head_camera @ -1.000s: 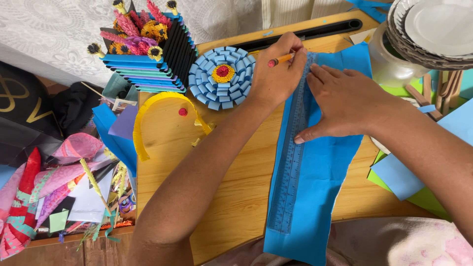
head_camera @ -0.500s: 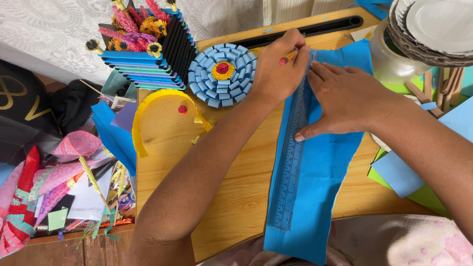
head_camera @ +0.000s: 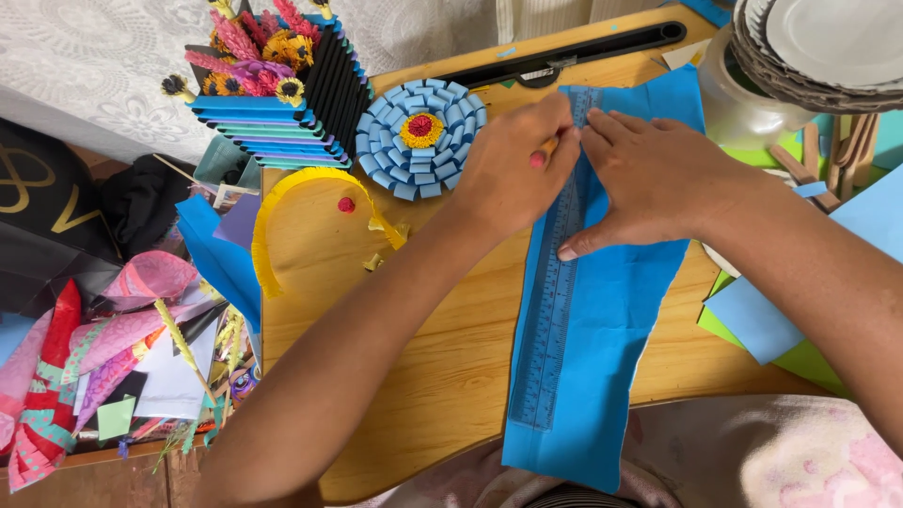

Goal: Measuring, marking, and folding a piece of blue paper using a ruler and pencil for a craft project.

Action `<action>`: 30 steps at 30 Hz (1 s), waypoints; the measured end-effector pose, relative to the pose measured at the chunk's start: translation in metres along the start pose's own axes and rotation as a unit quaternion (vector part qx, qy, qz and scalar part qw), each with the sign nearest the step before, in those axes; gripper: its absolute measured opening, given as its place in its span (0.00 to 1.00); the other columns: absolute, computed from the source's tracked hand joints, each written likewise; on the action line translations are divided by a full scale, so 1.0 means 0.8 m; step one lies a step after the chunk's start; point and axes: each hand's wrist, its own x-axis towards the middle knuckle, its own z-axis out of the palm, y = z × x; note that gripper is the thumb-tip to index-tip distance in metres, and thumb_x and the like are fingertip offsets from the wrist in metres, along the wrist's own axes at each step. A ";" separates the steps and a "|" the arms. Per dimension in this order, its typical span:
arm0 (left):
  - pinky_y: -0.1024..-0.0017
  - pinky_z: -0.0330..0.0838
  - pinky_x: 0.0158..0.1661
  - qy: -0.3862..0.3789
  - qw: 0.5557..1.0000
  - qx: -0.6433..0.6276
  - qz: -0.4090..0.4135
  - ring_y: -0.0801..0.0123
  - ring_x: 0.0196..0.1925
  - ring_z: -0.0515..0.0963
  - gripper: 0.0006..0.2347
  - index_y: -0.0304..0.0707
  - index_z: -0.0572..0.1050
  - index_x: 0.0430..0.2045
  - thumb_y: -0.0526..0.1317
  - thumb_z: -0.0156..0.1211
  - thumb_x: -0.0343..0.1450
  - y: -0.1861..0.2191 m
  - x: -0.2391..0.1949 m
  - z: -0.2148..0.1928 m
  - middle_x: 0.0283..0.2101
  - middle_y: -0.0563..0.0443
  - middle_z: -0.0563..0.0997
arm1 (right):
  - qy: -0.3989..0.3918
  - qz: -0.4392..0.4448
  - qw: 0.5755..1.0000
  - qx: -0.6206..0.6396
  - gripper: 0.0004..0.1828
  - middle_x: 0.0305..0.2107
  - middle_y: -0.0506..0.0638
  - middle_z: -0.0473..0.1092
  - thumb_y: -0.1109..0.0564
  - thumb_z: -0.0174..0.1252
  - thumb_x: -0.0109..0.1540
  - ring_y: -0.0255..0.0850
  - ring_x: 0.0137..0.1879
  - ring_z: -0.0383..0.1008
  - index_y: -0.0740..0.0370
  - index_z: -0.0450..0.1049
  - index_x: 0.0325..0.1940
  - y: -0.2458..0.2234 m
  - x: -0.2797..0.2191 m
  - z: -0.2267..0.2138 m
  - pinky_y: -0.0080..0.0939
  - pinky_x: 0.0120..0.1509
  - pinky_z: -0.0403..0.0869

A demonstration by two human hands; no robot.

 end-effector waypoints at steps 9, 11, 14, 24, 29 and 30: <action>0.61 0.59 0.21 -0.136 0.990 -0.001 -0.040 0.63 0.20 0.72 0.07 0.40 0.67 0.26 0.36 0.50 0.75 0.088 -0.083 -0.065 0.21 0.51 0.73 | -0.018 0.014 0.999 -0.027 0.79 0.80 0.54 0.33 0.08 0.58 0.46 0.49 0.84 0.35 0.62 0.38 0.81 0.000 0.000 0.001 0.61 0.80 0.50; 0.59 0.57 0.21 -0.149 0.988 -0.022 -0.039 0.60 0.19 0.71 0.08 0.42 0.64 0.23 0.32 0.51 0.73 0.102 -0.099 -0.077 0.20 0.53 0.71 | -0.034 0.026 0.999 -0.025 0.78 0.80 0.52 0.32 0.09 0.59 0.47 0.47 0.84 0.33 0.60 0.37 0.81 -0.007 -0.004 -0.006 0.60 0.81 0.49; 0.60 0.60 0.22 -0.204 0.976 -0.047 -0.053 0.61 0.20 0.72 0.09 0.45 0.61 0.19 0.26 0.46 0.55 0.122 -0.121 -0.097 0.18 0.59 0.73 | -0.037 0.028 0.999 -0.024 0.79 0.80 0.52 0.32 0.09 0.61 0.46 0.47 0.85 0.32 0.61 0.36 0.81 -0.009 -0.004 -0.006 0.60 0.81 0.49; 0.64 0.67 0.28 -0.168 0.979 -0.074 -0.092 0.66 0.24 0.77 0.04 0.45 0.67 0.30 0.38 0.48 0.76 0.165 -0.131 -0.137 0.27 0.55 0.77 | -0.047 0.037 0.998 -0.010 0.78 0.81 0.51 0.30 0.11 0.61 0.47 0.47 0.85 0.31 0.60 0.34 0.81 -0.014 -0.011 -0.013 0.61 0.81 0.48; 0.61 0.62 0.30 -0.120 0.990 -0.072 0.032 0.57 0.27 0.73 0.02 0.39 0.69 0.40 0.33 0.54 0.77 0.107 -0.133 -0.104 0.31 0.48 0.76 | -0.049 0.038 0.998 -0.021 0.76 0.81 0.50 0.28 0.13 0.59 0.48 0.47 0.85 0.28 0.58 0.33 0.81 -0.013 -0.010 -0.008 0.60 0.82 0.49; 0.60 0.65 0.31 -0.131 0.986 -0.079 0.070 0.54 0.31 0.75 0.05 0.38 0.68 0.34 0.31 0.60 0.74 0.093 -0.134 -0.093 0.31 0.47 0.76 | -0.056 0.044 0.997 -0.019 0.75 0.80 0.49 0.27 0.14 0.59 0.49 0.48 0.85 0.28 0.58 0.33 0.81 -0.015 -0.013 -0.010 0.61 0.82 0.50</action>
